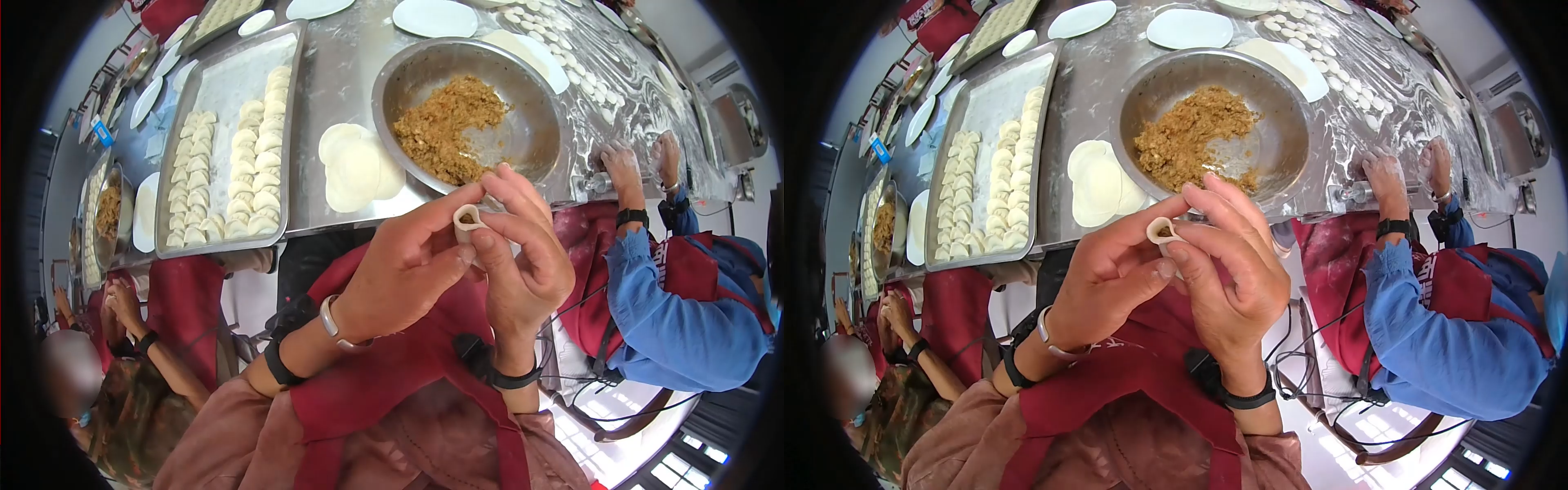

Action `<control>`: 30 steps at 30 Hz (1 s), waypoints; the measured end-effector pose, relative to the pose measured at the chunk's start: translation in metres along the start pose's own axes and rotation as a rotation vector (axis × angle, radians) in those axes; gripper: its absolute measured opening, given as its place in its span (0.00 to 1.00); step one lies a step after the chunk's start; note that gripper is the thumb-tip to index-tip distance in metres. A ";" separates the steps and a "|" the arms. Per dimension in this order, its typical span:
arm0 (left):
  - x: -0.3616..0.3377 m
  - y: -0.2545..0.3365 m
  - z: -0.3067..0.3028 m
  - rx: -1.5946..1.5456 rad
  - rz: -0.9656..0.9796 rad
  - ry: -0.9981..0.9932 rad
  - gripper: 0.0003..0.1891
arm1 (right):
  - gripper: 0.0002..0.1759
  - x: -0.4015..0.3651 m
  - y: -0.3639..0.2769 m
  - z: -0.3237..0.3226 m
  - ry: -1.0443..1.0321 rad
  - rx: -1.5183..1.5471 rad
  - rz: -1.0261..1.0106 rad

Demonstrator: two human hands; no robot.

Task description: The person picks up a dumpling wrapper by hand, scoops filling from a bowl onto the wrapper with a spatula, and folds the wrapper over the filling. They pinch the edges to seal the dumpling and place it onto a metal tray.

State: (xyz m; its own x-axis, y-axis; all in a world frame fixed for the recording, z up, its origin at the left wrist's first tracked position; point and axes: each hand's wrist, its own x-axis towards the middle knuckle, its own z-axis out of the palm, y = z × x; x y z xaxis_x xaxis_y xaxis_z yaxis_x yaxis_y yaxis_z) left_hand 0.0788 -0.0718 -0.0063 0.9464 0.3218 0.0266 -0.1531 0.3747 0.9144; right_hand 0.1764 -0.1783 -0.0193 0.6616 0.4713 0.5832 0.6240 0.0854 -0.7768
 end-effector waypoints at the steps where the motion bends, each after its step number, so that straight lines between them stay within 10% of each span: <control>1: -0.001 0.000 -0.001 -0.002 -0.001 0.004 0.29 | 0.10 0.000 0.000 -0.001 -0.010 -0.011 -0.028; 24: -0.012 -0.005 -0.016 0.180 0.103 -0.007 0.31 | 0.08 0.002 -0.006 0.018 -0.054 0.065 -0.039; 30: -0.015 0.014 -0.027 0.119 -0.055 -0.046 0.29 | 0.20 0.014 -0.018 0.014 -0.233 -0.019 -0.014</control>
State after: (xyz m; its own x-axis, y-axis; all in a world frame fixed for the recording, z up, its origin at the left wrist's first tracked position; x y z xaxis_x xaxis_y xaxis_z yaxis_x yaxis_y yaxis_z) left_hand 0.0551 -0.0482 -0.0048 0.9650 0.2622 -0.0088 -0.0683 0.2837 0.9565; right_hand 0.1688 -0.1610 -0.0006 0.5406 0.6603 0.5214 0.6411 0.0780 -0.7635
